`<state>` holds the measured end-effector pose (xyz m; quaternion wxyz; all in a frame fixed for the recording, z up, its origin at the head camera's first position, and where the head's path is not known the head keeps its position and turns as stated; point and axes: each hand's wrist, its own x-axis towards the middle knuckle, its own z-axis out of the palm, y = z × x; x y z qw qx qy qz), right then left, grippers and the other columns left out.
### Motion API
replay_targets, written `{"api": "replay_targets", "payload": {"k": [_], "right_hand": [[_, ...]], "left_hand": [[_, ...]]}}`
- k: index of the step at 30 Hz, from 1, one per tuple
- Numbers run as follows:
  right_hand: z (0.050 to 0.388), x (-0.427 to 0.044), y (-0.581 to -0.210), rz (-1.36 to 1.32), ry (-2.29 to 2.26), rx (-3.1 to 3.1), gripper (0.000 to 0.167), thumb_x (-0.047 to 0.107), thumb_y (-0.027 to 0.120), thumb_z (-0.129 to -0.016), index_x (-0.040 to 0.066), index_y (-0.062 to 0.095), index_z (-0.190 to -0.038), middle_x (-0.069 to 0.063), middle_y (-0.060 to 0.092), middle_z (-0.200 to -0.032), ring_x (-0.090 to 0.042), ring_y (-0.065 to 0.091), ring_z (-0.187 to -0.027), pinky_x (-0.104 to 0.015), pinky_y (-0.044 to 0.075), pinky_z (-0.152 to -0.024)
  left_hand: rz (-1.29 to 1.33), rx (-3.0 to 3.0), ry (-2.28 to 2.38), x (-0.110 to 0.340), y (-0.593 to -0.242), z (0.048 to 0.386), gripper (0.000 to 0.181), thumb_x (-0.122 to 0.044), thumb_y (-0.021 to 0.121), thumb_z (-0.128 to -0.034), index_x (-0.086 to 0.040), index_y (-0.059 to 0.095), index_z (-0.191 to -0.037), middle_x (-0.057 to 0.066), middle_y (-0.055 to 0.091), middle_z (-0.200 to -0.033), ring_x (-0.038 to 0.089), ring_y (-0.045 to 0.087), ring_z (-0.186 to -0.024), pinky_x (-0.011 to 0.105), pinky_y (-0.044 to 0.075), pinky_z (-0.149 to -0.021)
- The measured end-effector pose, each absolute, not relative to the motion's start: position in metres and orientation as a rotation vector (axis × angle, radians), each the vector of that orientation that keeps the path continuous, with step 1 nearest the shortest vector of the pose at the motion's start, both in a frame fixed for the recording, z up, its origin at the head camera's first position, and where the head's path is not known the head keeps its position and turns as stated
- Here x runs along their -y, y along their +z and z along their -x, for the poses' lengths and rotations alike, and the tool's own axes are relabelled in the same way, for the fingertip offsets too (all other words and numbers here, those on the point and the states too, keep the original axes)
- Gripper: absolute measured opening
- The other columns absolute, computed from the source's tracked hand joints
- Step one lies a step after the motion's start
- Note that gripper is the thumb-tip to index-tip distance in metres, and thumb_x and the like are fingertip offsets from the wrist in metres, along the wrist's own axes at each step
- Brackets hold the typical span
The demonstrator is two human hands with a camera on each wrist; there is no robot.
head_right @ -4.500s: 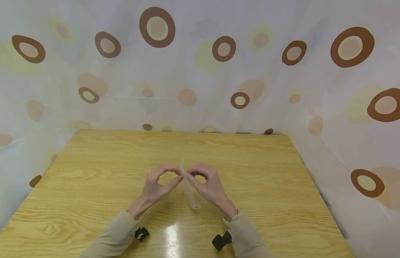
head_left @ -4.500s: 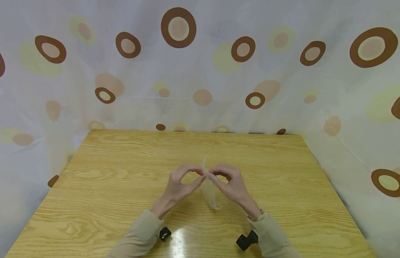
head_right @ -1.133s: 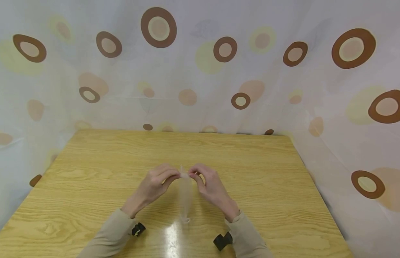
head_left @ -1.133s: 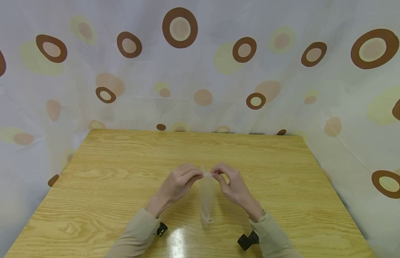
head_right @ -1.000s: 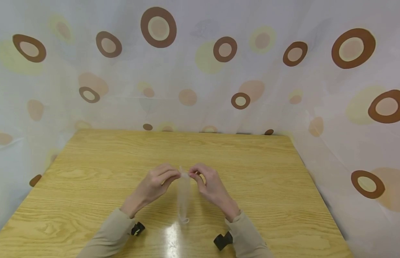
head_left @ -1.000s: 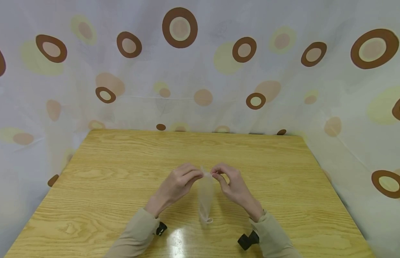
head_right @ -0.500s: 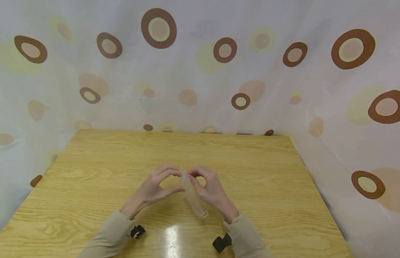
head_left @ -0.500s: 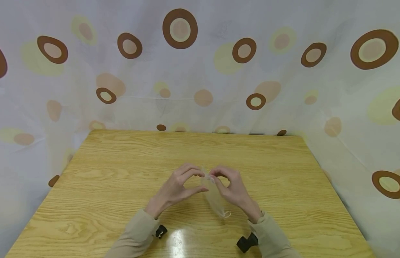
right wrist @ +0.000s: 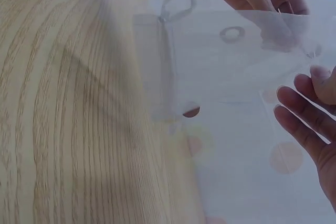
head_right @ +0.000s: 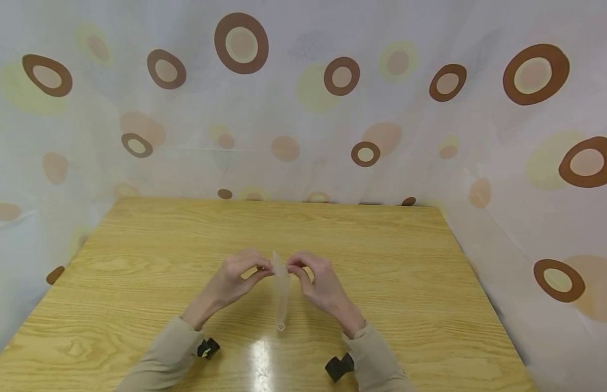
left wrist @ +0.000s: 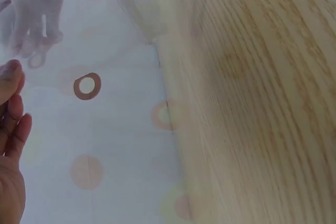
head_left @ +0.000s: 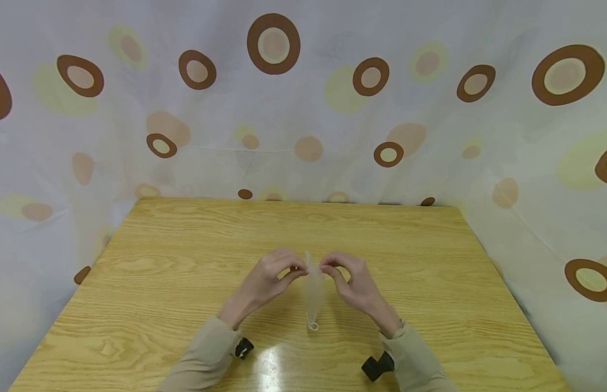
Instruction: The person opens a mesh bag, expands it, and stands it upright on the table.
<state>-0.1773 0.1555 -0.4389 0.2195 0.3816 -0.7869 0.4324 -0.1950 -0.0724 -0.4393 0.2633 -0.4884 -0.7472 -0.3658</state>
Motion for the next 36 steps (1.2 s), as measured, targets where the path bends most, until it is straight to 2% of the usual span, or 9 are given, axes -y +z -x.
{"api": "replay_targets", "payload": {"k": [5, 12, 17, 19, 22, 24, 28, 31, 36], "right_hand": [[0.177, -0.159, -0.437, -1.040, 1.115, 2.236, 0.013, -0.007, 0.065, -0.092, 0.006, 0.065, -0.096, -0.008, 0.069, -0.089, -0.018, 0.067, -0.080, -0.026, 0.057, -0.073], [0.179, -0.159, -0.441, -1.010, 1.176, 2.235, 0.008, -0.002, 0.065, -0.095, 0.005, 0.067, -0.099, -0.010, 0.070, -0.090, -0.019, 0.069, -0.082, -0.027, 0.060, -0.075], [0.178, -0.156, -0.445, -1.019, 1.533, 2.180, 0.023, -0.009, 0.064, -0.093, -0.006, 0.062, -0.115, -0.017, 0.068, -0.103, -0.010, 0.069, -0.097, -0.029, 0.062, -0.082], [0.177, -0.154, -0.445, -1.026, 1.747, 2.162, 0.029, -0.009, 0.061, -0.095, -0.012, 0.055, -0.123, -0.013, 0.064, -0.114, -0.004, 0.065, -0.105, -0.026, 0.061, -0.085], [0.174, -0.150, -0.444, -0.986, 1.985, 2.150, 0.033, -0.002, 0.061, -0.098, -0.015, 0.050, -0.126, 0.001, 0.060, -0.123, 0.000, 0.061, -0.112, -0.022, 0.058, -0.090], [0.173, -0.148, -0.444, -0.939, 2.047, 2.142, 0.030, 0.001, 0.061, -0.098, -0.015, 0.052, -0.122, 0.010, 0.061, -0.119, 0.000, 0.062, -0.109, -0.021, 0.058, -0.090], [0.173, -0.145, -0.446, -0.828, 1.975, 2.129, 0.015, -0.001, 0.063, -0.096, -0.013, 0.062, -0.106, 0.014, 0.066, -0.103, 0.000, 0.066, -0.095, -0.022, 0.059, -0.085], [0.175, -0.146, -0.447, -0.789, 1.905, 2.115, 0.007, -0.006, 0.064, -0.093, -0.012, 0.065, -0.097, 0.008, 0.069, -0.094, 0.001, 0.067, -0.086, -0.022, 0.060, -0.078], [0.179, -0.152, -0.444, -0.877, 1.788, 2.118, 0.007, -0.012, 0.063, -0.091, -0.009, 0.067, -0.096, -0.017, 0.068, -0.087, -0.007, 0.067, -0.078, -0.025, 0.061, -0.073]], "left_hand": [[1.324, 2.048, -0.765, 0.074, -0.439, 0.195, 0.017, 0.002, 0.078, -0.0825, -0.005, 0.076, -0.098, 0.004, 0.073, -0.094, 0.015, 0.069, -0.088, 0.021, 0.058, -0.081], [1.308, 2.036, -0.725, 0.075, -0.440, 0.194, 0.019, 0.005, 0.076, -0.0834, -0.003, 0.075, -0.100, 0.005, 0.069, -0.095, 0.014, 0.067, -0.085, 0.018, 0.056, -0.076], [1.281, 1.948, -0.796, 0.074, -0.444, 0.195, 0.011, 0.003, 0.071, -0.0891, 0.000, 0.073, -0.100, 0.007, 0.066, -0.096, 0.013, 0.066, -0.081, 0.014, 0.055, -0.073], [1.264, 1.912, -0.825, 0.072, -0.445, 0.196, 0.009, 0.000, 0.069, -0.0922, 0.000, 0.072, -0.100, 0.008, 0.065, -0.096, 0.013, 0.065, -0.078, 0.014, 0.055, -0.071], [1.249, 1.860, -0.869, 0.070, -0.446, 0.196, 0.008, 0.001, 0.068, -0.0923, 0.001, 0.072, -0.100, 0.008, 0.066, -0.095, 0.012, 0.064, -0.074, 0.012, 0.053, -0.068], [1.244, 1.845, -0.896, 0.068, -0.447, 0.197, 0.008, 0.001, 0.069, -0.0911, 0.001, 0.072, -0.099, 0.008, 0.067, -0.095, 0.012, 0.064, -0.073, 0.012, 0.053, -0.067], [1.238, 1.853, -0.924, 0.068, -0.450, 0.196, 0.007, -0.002, 0.066, -0.0945, 0.001, 0.071, -0.097, 0.008, 0.068, -0.094, 0.012, 0.067, -0.073, 0.011, 0.054, -0.069], [1.230, 1.878, -0.913, 0.069, -0.450, 0.195, 0.014, -0.006, 0.059, -0.0996, 0.002, 0.071, -0.097, 0.009, 0.069, -0.095, 0.015, 0.070, -0.077, 0.012, 0.056, -0.074], [1.217, 1.928, -0.813, 0.074, -0.448, 0.195, 0.027, -0.013, 0.048, -0.1050, 0.002, 0.070, -0.098, 0.009, 0.068, -0.097, 0.016, 0.071, -0.081, 0.013, 0.057, -0.078]]}}
